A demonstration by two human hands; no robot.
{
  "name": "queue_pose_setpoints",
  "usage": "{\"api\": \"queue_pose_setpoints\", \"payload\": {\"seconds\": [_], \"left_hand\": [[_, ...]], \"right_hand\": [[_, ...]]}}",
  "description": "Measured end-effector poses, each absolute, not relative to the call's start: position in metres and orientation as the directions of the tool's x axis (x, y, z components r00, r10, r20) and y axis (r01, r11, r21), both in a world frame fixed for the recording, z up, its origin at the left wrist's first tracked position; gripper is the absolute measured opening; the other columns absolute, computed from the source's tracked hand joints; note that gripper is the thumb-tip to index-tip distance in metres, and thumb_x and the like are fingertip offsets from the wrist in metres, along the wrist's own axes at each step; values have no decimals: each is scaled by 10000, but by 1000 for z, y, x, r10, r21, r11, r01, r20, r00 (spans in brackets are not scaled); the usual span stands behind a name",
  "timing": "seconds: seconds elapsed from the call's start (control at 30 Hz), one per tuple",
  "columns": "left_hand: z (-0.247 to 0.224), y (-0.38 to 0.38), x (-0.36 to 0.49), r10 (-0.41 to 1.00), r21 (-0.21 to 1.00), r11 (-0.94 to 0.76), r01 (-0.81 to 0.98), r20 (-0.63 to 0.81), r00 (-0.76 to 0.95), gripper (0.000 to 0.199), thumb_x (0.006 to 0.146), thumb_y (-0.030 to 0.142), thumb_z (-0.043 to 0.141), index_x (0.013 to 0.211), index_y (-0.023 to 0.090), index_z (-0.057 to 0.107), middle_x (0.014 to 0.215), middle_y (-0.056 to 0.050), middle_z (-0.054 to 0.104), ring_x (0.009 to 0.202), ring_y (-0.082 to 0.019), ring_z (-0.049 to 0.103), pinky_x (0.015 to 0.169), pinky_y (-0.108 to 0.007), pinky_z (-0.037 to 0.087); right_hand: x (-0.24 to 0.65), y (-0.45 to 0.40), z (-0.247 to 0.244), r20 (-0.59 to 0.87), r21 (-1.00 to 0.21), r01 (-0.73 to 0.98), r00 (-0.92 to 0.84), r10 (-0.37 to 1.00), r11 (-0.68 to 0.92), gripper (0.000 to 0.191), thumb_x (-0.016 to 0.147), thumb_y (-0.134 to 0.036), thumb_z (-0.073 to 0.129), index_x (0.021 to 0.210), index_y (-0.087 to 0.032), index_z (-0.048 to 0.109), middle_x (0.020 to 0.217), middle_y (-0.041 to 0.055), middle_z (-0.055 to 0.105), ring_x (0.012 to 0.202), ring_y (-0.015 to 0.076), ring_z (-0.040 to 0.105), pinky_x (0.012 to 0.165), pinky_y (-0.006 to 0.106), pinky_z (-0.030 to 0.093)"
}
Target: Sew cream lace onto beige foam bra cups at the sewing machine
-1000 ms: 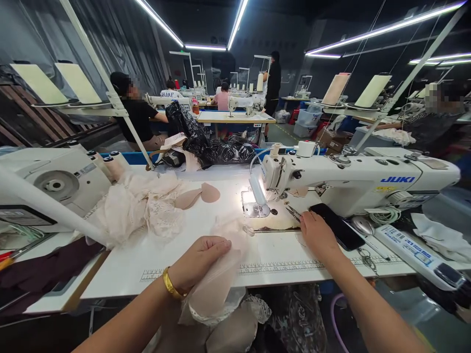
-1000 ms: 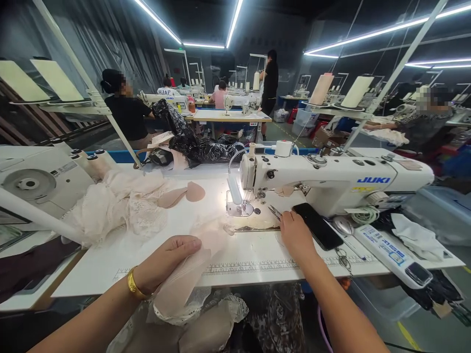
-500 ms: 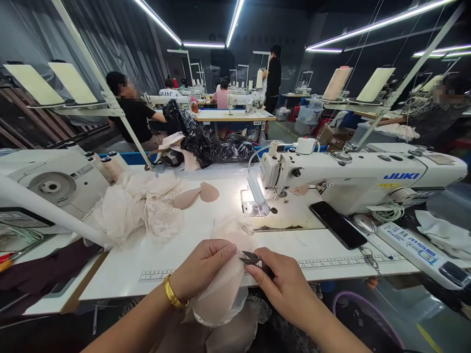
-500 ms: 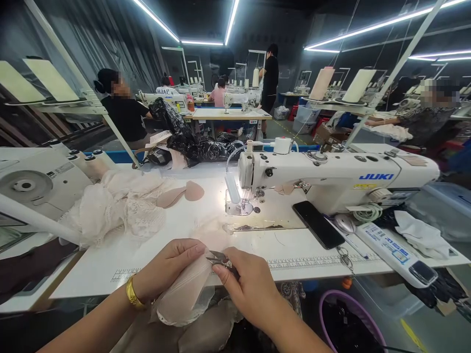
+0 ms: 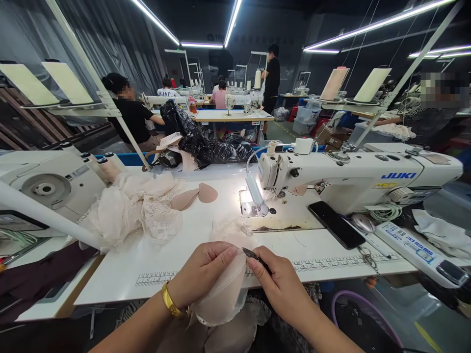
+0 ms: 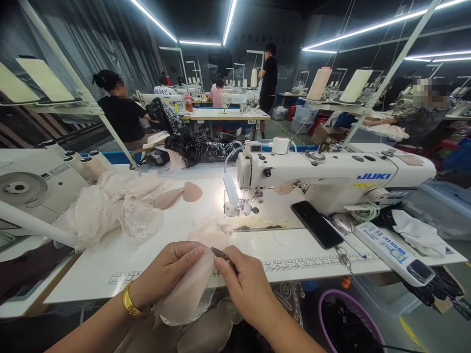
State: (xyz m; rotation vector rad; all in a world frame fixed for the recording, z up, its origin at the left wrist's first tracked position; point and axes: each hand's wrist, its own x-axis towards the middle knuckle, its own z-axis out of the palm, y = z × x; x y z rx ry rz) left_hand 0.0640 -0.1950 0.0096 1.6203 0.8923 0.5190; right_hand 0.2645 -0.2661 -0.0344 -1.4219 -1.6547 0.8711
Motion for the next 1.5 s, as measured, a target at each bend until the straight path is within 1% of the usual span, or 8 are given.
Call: {"api": "queue_pose_setpoints", "payload": {"seconds": [0.37,0.77,0.93,1.07,1.2,1.33,1.43,1.5], "left_hand": [[8,-193,68,784,961,-74,265,-109,612,482,986,571,522,872,162,750,839,-39,706,792,-193,565,752,-280,471],[9,-194,71,779,956,-65,285,-130,613,485,978,588,526,900,175,767,891,-49,738,852,-222,607,798,-292,489],[10,-193,64,789,946,-88,312,-125,601,490,974,587,518,833,172,738,826,-43,701,791,-204,572,746,-286,464],[14,-193,55,761,919,-161,360,-117,638,523,1001,570,478,747,171,702,769,-35,653,727,-180,542,692,-278,436],[25,-204,49,723,908,-177,381,-142,676,489,1004,535,491,801,171,747,773,-37,678,727,-184,569,691,-275,448],[43,-215,22,695,920,-129,371,-183,695,405,966,516,570,890,194,803,793,-43,727,729,-203,608,682,-272,477],[41,-223,-16,705,890,-45,455,-294,645,387,945,527,613,864,204,809,772,-49,737,700,-204,628,640,-253,479],[29,-232,-41,676,829,-59,556,-376,633,363,945,508,621,855,209,807,782,-47,747,716,-205,648,649,-244,476]], "right_hand": [[267,-262,-43,36,-998,50,-58,998,39,399,1058,-549,490,830,-222,516,766,-40,434,734,145,407,686,258,363],[262,-263,-45,61,-997,37,-56,997,64,407,1037,-560,533,814,-221,512,726,-51,421,671,128,387,636,245,366],[309,-245,-61,17,-994,112,151,988,0,452,1013,-657,475,829,-244,480,630,-75,347,554,130,336,534,249,336],[354,-232,-55,305,-615,788,277,911,-33,425,970,-620,553,1048,-214,649,996,123,687,910,297,624,808,431,495],[327,-238,-43,441,-210,905,-249,862,370,567,955,-465,680,1457,-246,535,1561,220,476,1447,427,409,1101,627,363],[281,-262,-26,384,-491,552,-558,736,675,274,1019,-133,462,1165,-251,661,1281,105,706,1290,288,581,1062,494,446],[268,-285,-20,146,-827,382,-562,814,412,138,1048,-286,526,1040,-252,660,915,20,724,814,185,664,744,289,516],[259,-297,-32,2,-889,369,-590,807,273,136,1043,-341,574,990,-257,666,898,-2,729,796,172,670,708,255,502]]}}
